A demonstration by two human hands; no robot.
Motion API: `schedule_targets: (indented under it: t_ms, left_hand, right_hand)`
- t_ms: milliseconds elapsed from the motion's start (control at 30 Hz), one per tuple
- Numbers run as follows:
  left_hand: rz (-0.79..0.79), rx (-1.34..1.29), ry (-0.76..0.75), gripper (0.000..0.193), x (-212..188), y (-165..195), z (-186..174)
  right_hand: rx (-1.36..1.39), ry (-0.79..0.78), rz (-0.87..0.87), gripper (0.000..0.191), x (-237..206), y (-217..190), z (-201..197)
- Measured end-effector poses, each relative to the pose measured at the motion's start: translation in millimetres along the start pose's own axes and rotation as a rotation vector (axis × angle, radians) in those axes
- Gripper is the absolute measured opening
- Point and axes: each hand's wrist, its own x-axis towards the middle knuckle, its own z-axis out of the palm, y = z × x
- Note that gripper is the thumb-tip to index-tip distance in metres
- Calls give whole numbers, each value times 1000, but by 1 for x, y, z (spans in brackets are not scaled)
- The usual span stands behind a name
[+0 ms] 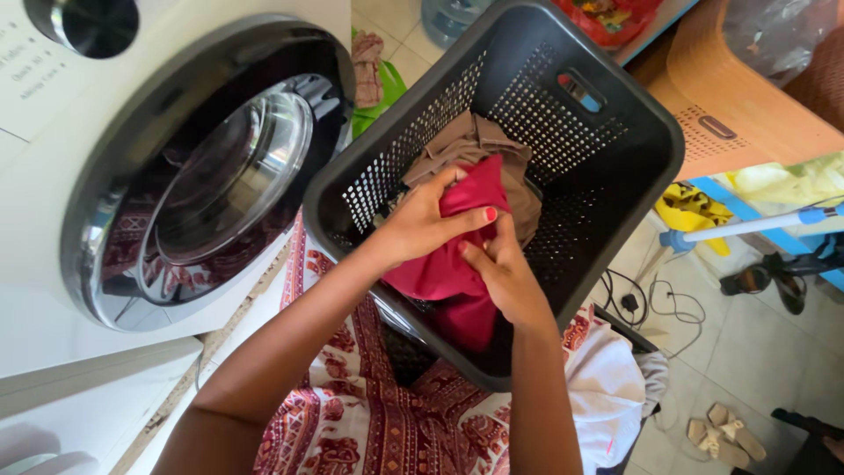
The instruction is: The person sits beside a washing machine and folds clothes one at a time from a black laundry basket, smoothing and turning each garment over before setting it aside. Folded items accumulate on a pile next to the basket as the person works through the laundry.
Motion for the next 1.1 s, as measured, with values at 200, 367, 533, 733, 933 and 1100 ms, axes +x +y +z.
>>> schedule_targets:
  t_ms: [200,367,533,733,933,1100]
  left_hand:
    - [-73,462,62,74,1,34,-16]
    - [66,876,17,35,-3,18,-22]
    - [20,742,212,30,10,-28,-52]
    - [-90,-47,-29,37,22,-47,-39]
    - [119,546,41,44,16,9,-22]
    - [45,700,79,34,7,24,-47]
  right_hand:
    - [149,495,-402,29,-9,-32,-31]
    - [237,723,-690,21,-35,-62,-99]
    - [-68,991,-892,18,-49,-104,-124]
    - [-1104,776,-854,30,-24,-102,-27]
    - [-741,343,-149,27,11,-30,15]
    - [-448,509,-401,13,7,-45,-35]
